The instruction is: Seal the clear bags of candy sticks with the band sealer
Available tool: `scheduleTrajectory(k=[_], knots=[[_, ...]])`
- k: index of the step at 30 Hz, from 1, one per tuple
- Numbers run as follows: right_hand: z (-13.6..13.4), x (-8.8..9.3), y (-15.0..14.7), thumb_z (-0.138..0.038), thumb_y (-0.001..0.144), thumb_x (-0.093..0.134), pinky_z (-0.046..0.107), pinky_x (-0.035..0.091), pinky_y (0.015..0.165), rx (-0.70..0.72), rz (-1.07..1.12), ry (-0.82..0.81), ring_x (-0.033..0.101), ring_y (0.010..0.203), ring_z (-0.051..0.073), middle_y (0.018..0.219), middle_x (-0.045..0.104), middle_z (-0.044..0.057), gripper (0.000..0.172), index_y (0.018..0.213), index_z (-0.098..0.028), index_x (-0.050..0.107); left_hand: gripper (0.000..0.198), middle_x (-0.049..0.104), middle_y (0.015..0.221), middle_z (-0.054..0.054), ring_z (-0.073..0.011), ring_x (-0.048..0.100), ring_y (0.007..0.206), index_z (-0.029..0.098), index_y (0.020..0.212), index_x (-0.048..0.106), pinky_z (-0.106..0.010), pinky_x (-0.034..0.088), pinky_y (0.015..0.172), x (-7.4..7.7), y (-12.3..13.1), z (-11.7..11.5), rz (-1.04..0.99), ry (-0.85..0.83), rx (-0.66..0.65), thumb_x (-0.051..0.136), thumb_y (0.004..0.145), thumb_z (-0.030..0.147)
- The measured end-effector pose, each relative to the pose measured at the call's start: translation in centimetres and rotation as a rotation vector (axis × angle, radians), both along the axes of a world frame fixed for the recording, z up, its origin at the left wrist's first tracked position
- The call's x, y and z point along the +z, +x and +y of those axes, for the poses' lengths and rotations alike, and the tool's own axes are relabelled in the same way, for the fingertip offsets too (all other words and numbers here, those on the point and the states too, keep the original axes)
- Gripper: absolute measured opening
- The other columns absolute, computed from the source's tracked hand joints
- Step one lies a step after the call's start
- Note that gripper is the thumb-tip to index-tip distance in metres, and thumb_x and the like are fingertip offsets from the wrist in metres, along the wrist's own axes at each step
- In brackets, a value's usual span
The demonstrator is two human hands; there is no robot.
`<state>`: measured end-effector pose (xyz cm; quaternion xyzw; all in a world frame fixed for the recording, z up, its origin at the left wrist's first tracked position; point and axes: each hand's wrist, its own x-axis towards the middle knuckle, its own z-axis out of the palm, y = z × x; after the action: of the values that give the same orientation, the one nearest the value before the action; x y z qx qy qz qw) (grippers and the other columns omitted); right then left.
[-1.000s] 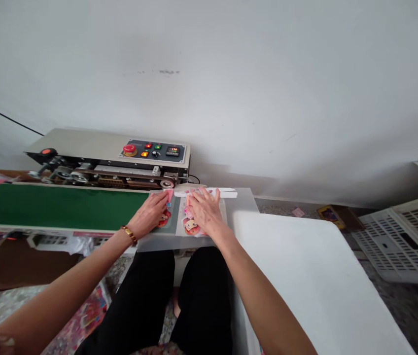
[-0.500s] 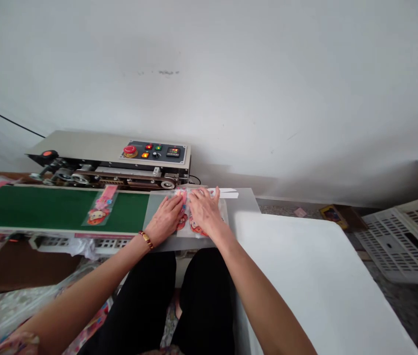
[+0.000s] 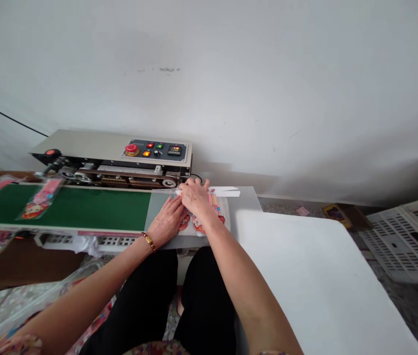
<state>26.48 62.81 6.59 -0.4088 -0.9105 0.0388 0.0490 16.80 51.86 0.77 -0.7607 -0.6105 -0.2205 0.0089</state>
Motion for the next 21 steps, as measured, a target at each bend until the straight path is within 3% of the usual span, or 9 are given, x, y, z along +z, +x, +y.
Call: scheduleTrajectory(k=[5,8,14,18,21], knots=[[0.5,0.5,0.4,-0.018,0.098,0.038,0.053,0.027,0.102,-0.038,-0.008,-0.107,0.051,0.112,0.027,0.12,0.066,0.007,0.036,0.105,-0.027,0.073,0.045,0.048,0.149,-0.02,-0.0287,0.041,0.143,0.008,0.14,0.047,-0.053,0.033,0.121,-0.1,-0.1,0.0,-0.001,0.0,0.012,0.045,0.097,0.02],[0.5,0.6,1.7,-0.017,0.098,0.039,0.055,0.025,0.105,-0.052,0.013,-0.036,0.05,0.113,0.026,0.126,0.065,0.008,0.038,0.118,-0.028,0.069,0.046,0.047,0.15,-0.02,-0.0294,0.041,0.143,0.007,0.142,0.046,-0.053,0.033,0.122,-0.5,0.0,0.0,0.004,0.016,0.022,0.043,0.098,0.021],[-0.5,0.1,4.0,-0.015,0.096,0.042,0.058,0.021,0.11,0.005,-0.02,0.044,0.047,0.121,0.027,0.134,0.062,0.007,0.035,0.106,-0.027,0.073,0.046,0.049,0.148,-0.02,-0.0292,0.043,0.142,0.007,0.141,0.047,-0.053,0.033,0.121,-0.8,-0.1,0.1,0.018,0.039,0.03,0.042,0.098,0.02],[-1.7,0.2,6.4,-0.019,0.1,0.037,0.065,0.014,0.113,-0.073,0.074,0.07,0.047,0.126,0.028,0.136,0.063,0.009,0.038,0.115,-0.026,0.07,0.046,0.05,0.147,-0.02,-0.029,0.044,0.141,0.008,0.141,0.048,-0.054,0.034,0.121,-0.6,-0.8,0.4,0.028,0.032,0.027,0.041,0.097,0.018],[-2.7,0.3,8.7,-0.02,0.101,0.037,0.07,0.008,0.113,-0.031,0.04,0.096,0.041,0.136,0.032,0.141,0.059,0.01,0.039,0.127,-0.025,0.065,0.045,0.051,0.147,-0.02,-0.0292,0.044,0.141,0.008,0.141,0.048,-0.054,0.033,0.121,-0.6,-2.2,0.3,0.026,0.02,0.026,0.04,0.098,0.021]])
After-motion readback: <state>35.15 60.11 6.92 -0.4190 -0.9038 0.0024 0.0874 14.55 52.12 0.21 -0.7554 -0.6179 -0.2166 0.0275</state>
